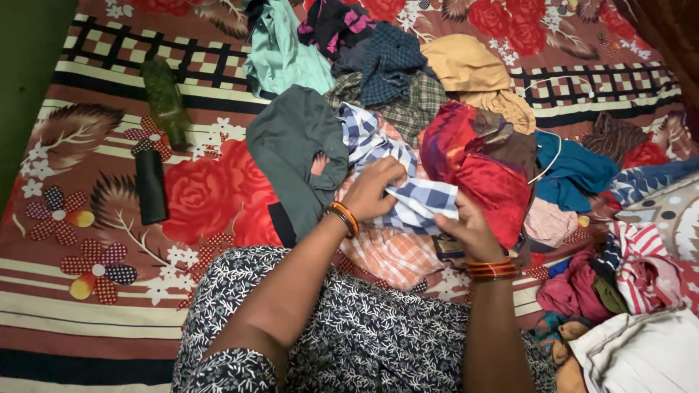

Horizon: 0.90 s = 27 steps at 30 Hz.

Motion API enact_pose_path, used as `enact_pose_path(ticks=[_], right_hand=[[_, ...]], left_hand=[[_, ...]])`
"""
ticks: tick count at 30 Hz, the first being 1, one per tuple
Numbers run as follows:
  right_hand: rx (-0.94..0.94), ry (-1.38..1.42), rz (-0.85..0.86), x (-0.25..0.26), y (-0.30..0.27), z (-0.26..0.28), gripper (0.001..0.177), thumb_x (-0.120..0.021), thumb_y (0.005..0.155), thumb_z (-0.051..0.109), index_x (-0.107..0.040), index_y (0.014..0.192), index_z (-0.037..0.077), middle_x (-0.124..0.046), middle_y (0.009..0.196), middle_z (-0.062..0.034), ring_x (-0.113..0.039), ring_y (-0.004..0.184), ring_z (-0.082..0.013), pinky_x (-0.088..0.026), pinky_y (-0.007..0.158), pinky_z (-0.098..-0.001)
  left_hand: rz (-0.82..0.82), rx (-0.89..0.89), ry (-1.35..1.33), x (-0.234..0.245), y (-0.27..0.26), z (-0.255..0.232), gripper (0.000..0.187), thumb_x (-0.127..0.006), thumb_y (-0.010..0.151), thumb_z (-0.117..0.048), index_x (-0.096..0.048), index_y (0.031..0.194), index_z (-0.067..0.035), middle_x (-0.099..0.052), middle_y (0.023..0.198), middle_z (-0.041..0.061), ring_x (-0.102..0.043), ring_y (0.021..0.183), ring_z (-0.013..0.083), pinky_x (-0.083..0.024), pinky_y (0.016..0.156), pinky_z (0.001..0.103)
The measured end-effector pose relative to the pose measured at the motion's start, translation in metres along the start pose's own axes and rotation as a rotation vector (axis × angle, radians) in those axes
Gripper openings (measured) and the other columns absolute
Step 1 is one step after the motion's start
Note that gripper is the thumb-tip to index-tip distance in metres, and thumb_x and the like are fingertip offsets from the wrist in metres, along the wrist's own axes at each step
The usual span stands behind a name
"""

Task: The person folds items of clothing by hand while sitting on a bed, including a blue shirt, a white top, and a checkered garment, smoothing them out and stacking them.

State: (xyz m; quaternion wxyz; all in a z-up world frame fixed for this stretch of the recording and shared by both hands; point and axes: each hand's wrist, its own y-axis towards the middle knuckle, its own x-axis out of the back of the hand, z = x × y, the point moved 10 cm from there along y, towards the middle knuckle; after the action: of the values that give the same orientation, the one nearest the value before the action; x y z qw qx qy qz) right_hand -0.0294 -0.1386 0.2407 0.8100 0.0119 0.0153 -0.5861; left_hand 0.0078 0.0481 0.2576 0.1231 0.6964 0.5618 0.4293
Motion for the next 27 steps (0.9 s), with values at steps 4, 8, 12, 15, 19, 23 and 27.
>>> enact_pose_path(ticks=[4, 8, 12, 15, 19, 23, 27], right_hand=[[-0.019, -0.308, -0.199, 0.012, -0.005, -0.007, 0.031, -0.075, 0.094, 0.023, -0.072, 0.116, 0.000, -0.074, 0.103, -0.0032, -0.066, 0.091, -0.0102, -0.053, 0.080, -0.0272], [0.093, -0.637, -0.272, 0.026, -0.024, 0.035, 0.020, -0.075, 0.096, 0.018, -0.077, 0.106, 0.001, -0.075, 0.089, -0.0031, -0.066, 0.078, -0.0112, -0.052, 0.071, -0.0279], [0.304, -0.464, -0.376, 0.046, -0.061, 0.097, 0.016, -0.073, 0.098, 0.010, -0.073, 0.110, 0.000, -0.072, 0.098, -0.0032, -0.065, 0.087, -0.0093, -0.053, 0.079, -0.0252], [0.532, -0.475, -0.511, 0.061, -0.095, 0.144, 0.017, -0.073, 0.104, 0.006, -0.073, 0.119, 0.000, -0.074, 0.109, -0.0063, -0.068, 0.103, -0.0119, -0.055, 0.095, -0.0249], [0.826, -0.124, -0.678, 0.101, -0.140, 0.168, 0.011, -0.076, 0.115, 0.006, -0.069, 0.123, 0.002, -0.071, 0.114, -0.0146, -0.073, 0.104, -0.0223, -0.063, 0.098, -0.0371], [0.924, -0.049, -0.917, 0.154, -0.189, 0.169, 0.019, -0.068, 0.110, 0.010, -0.065, 0.122, -0.005, -0.068, 0.122, -0.0183, -0.070, 0.108, -0.0270, -0.062, 0.103, -0.0418], [0.851, 0.206, -0.956, 0.189, -0.199, 0.157, 0.032, -0.066, 0.104, 0.013, -0.066, 0.124, -0.012, -0.072, 0.127, -0.0213, -0.077, 0.119, -0.0323, -0.064, 0.109, -0.0444]], left_hand=[[0.182, 0.083, -0.037, -0.018, -0.001, -0.007, 0.038, -0.069, 0.075, -0.015, -0.052, 0.108, -0.007, -0.059, 0.098, 0.015, -0.061, 0.098, 0.0374, -0.048, 0.083, 0.045], [0.356, 0.136, 0.183, -0.028, -0.007, -0.005, 0.049, -0.073, 0.069, -0.019, -0.059, 0.115, -0.007, -0.066, 0.089, 0.016, -0.066, 0.088, 0.0398, -0.050, 0.076, 0.052], [0.307, 0.110, 0.246, -0.018, -0.007, 0.005, 0.035, -0.073, 0.070, -0.021, -0.067, 0.102, -0.009, -0.070, 0.094, 0.014, -0.068, 0.090, 0.0374, -0.054, 0.078, 0.050], [0.273, 0.189, 0.299, -0.008, -0.007, 0.018, 0.030, -0.074, 0.072, -0.022, -0.068, 0.099, -0.009, -0.069, 0.094, 0.015, -0.068, 0.090, 0.0373, -0.054, 0.077, 0.050], [0.184, 0.295, 0.428, 0.011, -0.008, 0.035, 0.029, -0.071, 0.068, -0.016, -0.066, 0.096, -0.009, -0.070, 0.093, 0.012, -0.068, 0.091, 0.0367, -0.054, 0.076, 0.050], [-0.056, 0.370, 0.470, 0.043, -0.014, 0.045, 0.031, -0.068, 0.066, -0.012, -0.065, 0.097, -0.008, -0.070, 0.091, 0.012, -0.066, 0.091, 0.0371, -0.053, 0.074, 0.050], [-0.292, 0.409, 0.269, 0.055, -0.020, 0.058, 0.009, -0.063, 0.091, -0.013, -0.065, 0.100, -0.013, -0.071, 0.099, 0.008, -0.067, 0.098, 0.0315, -0.054, 0.087, 0.044]])
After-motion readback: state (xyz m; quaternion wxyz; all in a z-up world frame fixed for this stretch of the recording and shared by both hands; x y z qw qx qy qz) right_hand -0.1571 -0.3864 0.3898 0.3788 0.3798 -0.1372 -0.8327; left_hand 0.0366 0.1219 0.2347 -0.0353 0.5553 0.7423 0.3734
